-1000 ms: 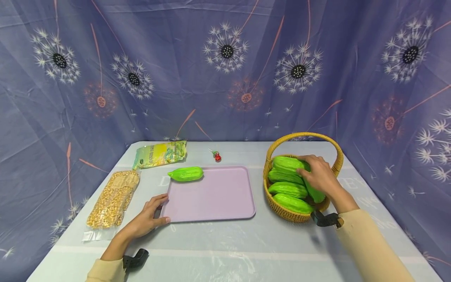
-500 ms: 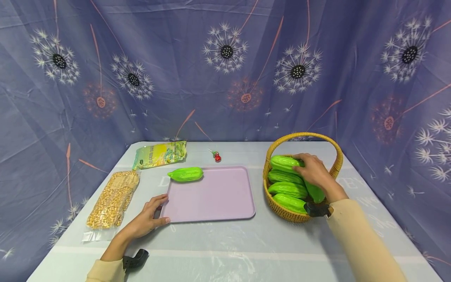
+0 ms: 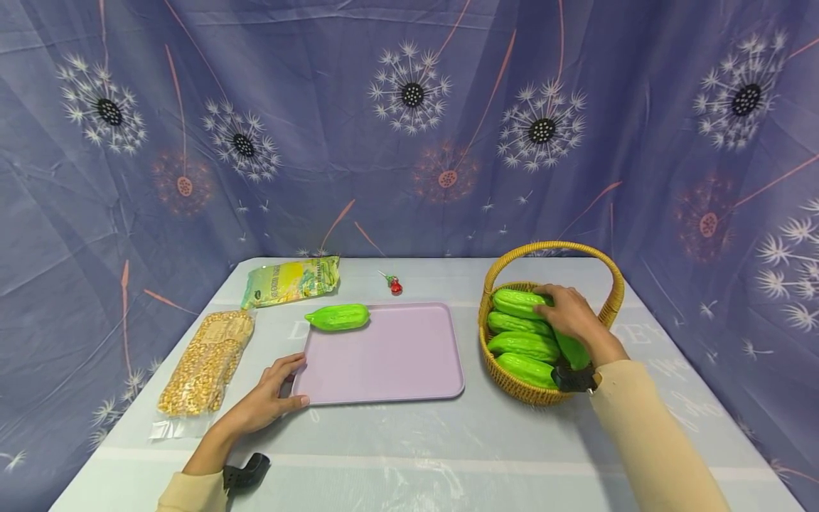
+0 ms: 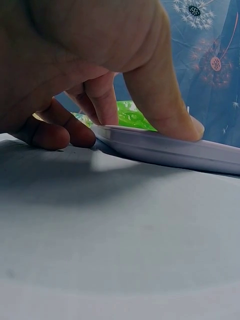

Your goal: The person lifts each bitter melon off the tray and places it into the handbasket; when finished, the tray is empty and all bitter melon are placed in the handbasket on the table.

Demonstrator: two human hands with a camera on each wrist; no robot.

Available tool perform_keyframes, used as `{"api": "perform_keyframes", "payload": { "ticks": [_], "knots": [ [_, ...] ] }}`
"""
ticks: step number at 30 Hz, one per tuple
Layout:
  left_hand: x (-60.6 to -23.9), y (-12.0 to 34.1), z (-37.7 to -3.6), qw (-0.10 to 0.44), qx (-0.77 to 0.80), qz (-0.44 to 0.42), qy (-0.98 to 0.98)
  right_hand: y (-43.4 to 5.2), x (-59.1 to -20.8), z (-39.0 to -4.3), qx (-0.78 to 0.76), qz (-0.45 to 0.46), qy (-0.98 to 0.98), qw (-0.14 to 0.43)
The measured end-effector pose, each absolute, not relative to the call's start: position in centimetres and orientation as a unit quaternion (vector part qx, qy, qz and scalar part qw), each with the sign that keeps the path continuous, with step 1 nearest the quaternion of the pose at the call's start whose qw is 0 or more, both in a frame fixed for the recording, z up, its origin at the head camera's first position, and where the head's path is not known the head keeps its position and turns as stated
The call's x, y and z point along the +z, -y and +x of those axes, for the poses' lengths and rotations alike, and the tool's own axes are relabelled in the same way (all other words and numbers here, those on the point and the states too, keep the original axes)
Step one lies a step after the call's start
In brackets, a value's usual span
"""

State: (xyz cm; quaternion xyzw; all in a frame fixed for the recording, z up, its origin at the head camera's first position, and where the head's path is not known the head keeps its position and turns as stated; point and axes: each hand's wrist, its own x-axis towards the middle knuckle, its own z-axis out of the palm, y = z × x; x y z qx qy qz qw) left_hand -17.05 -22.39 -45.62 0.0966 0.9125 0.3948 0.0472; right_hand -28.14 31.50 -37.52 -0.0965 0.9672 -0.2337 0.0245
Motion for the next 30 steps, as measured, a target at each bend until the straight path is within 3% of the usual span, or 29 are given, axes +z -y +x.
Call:
{"api": "perform_keyframes", "payload": {
  "ticks": [30],
  "knots": [
    [-45.6, 22.3, -17.1, 0.043, 0.393, 0.099, -0.913, -31.7, -37.3, -26.3, -0.235, -0.110, -0.965, -0.037]
  ]
}}
